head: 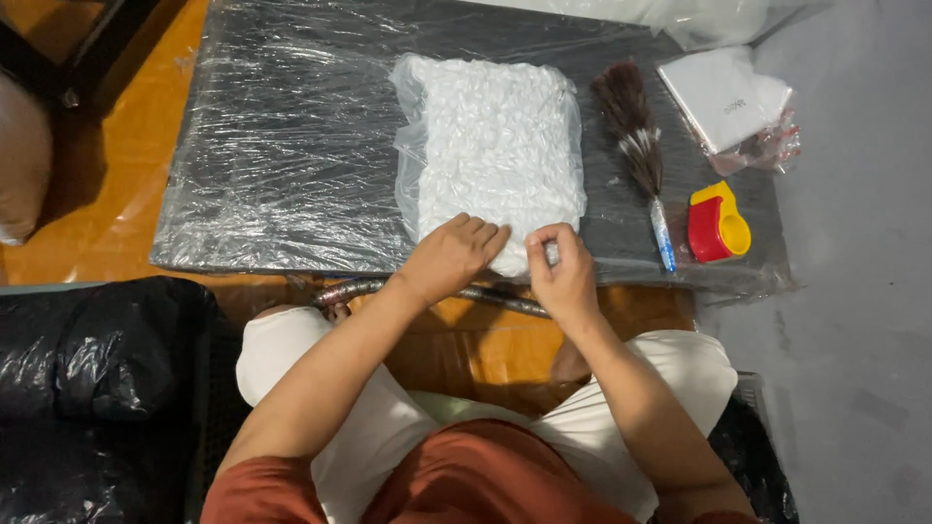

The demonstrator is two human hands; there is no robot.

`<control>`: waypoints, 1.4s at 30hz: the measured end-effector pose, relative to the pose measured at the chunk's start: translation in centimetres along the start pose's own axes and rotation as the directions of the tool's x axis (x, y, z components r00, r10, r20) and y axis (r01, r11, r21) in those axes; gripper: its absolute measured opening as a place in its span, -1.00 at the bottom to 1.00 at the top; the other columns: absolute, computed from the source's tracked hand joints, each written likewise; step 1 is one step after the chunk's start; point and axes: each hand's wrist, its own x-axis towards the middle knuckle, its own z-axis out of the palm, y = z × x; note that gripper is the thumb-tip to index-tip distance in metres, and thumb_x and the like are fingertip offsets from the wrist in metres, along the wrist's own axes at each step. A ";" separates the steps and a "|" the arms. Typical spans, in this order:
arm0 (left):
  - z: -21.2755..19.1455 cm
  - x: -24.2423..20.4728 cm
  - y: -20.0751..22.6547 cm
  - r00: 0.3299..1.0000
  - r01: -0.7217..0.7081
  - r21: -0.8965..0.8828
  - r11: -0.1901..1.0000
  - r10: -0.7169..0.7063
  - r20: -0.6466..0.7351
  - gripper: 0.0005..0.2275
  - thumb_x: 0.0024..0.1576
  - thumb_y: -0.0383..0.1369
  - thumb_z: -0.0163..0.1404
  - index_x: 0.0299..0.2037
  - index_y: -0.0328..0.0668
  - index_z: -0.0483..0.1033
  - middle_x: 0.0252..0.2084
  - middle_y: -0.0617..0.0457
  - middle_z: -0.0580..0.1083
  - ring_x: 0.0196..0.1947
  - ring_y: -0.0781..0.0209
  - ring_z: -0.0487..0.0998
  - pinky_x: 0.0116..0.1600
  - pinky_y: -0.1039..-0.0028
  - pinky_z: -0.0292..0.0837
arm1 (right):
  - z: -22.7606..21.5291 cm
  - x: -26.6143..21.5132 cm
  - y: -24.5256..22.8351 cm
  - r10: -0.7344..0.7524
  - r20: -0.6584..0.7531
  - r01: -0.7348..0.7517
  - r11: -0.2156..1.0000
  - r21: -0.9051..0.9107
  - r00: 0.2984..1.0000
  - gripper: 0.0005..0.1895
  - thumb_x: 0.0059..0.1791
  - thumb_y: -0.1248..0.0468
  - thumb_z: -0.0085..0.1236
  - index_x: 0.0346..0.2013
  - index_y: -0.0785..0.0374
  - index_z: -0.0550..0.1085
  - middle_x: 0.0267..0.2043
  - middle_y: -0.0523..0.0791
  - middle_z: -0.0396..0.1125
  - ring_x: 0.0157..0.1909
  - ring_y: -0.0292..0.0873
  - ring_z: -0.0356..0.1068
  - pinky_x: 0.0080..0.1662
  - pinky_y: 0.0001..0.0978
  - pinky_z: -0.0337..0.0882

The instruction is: The person places a white item into a bubble wrap bag, ties the bag closed, and secures it with tape. The person then folds the sealed bag on the table.

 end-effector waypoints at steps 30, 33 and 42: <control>4.9 5.9 -8.5 0.585 0.682 -0.452 0.575 -0.059 0.809 -0.34 -0.24 0.25 0.28 -0.11 -0.12 0.66 -0.19 -0.21 0.62 -0.03 -0.31 0.60 0.07 0.05 0.52 | 3.6 3.0 5.9 -0.595 0.292 0.659 0.624 -0.420 0.749 -0.13 -0.03 -0.34 0.05 0.16 0.42 0.42 -0.08 0.08 0.38 -0.18 0.07 0.41 -0.23 -0.14 0.33; 3.5 6.5 -8.4 0.549 0.701 -0.411 0.583 -0.073 0.833 -0.27 -0.27 0.27 0.26 -0.06 -0.17 0.65 -0.12 -0.24 0.61 0.03 -0.31 0.58 0.13 0.03 0.50 | 3.8 4.2 6.6 -0.572 0.312 0.650 0.693 -0.311 0.759 -0.10 -0.12 -0.34 0.21 0.13 0.40 0.43 -0.16 0.06 0.39 -0.24 0.05 0.42 -0.25 -0.17 0.37; 0.1 4.8 -5.6 0.920 0.280 -0.035 0.959 -0.258 0.294 -0.31 0.01 0.17 0.13 0.26 -0.06 0.41 0.20 -0.31 0.40 0.26 -0.40 0.34 0.22 -0.07 0.27 | 3.1 6.8 7.2 -0.412 0.503 0.529 0.842 -0.108 0.760 -0.34 -0.15 -0.21 0.33 -0.11 0.31 0.49 -0.29 0.02 0.44 -0.26 0.09 0.47 -0.25 -0.12 0.45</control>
